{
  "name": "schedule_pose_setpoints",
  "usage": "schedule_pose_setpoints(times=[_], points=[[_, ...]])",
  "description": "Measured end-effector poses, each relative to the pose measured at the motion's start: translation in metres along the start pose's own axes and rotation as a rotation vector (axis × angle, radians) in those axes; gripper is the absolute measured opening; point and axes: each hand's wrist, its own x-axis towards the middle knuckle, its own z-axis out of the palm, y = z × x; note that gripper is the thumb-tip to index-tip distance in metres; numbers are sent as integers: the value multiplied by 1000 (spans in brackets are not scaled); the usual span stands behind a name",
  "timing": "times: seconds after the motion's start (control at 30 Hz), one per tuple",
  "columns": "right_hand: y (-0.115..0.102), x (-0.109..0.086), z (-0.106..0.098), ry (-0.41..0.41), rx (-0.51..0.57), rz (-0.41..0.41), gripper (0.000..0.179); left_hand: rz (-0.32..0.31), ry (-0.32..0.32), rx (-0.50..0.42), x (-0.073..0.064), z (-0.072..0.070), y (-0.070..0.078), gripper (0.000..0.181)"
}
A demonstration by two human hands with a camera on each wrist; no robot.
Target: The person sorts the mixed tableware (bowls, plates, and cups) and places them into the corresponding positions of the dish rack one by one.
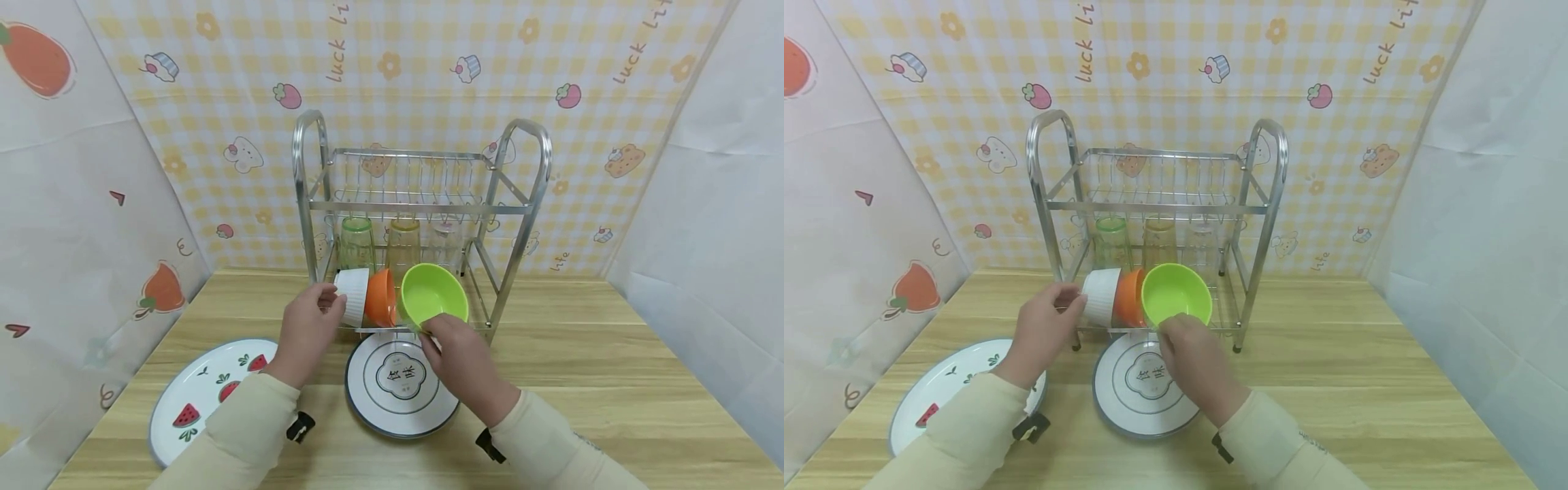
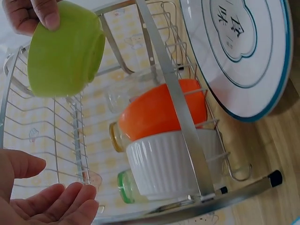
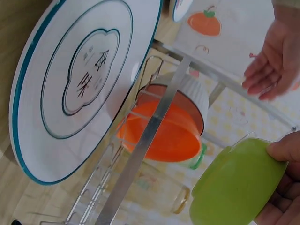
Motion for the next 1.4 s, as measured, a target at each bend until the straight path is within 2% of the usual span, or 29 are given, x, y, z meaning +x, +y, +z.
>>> schedule_pose_setpoints(times=[0.13,0.3,0.53,0.77,0.97,1.2,1.4], points=[[8,3,1,-28,47,95,16,-19,33,-7,3,-10,-4,37],[17,7,1,-68,162,276,10,-34,59,-4,8,-21,-8,40],[27,13,2,-98,326,478,9,-61,82,-2,17,-29,-12,45],[34,16,8,-84,413,613,9,-57,76,-8,24,-31,-13,50],[40,21,15,-55,518,741,10,-78,64,-4,30,-31,-13,54],[45,23,23,-34,583,829,12,-57,61,5,36,-29,-15,52],[46,26,32,-35,643,940,17,-50,40,9,38,-27,-15,53]])
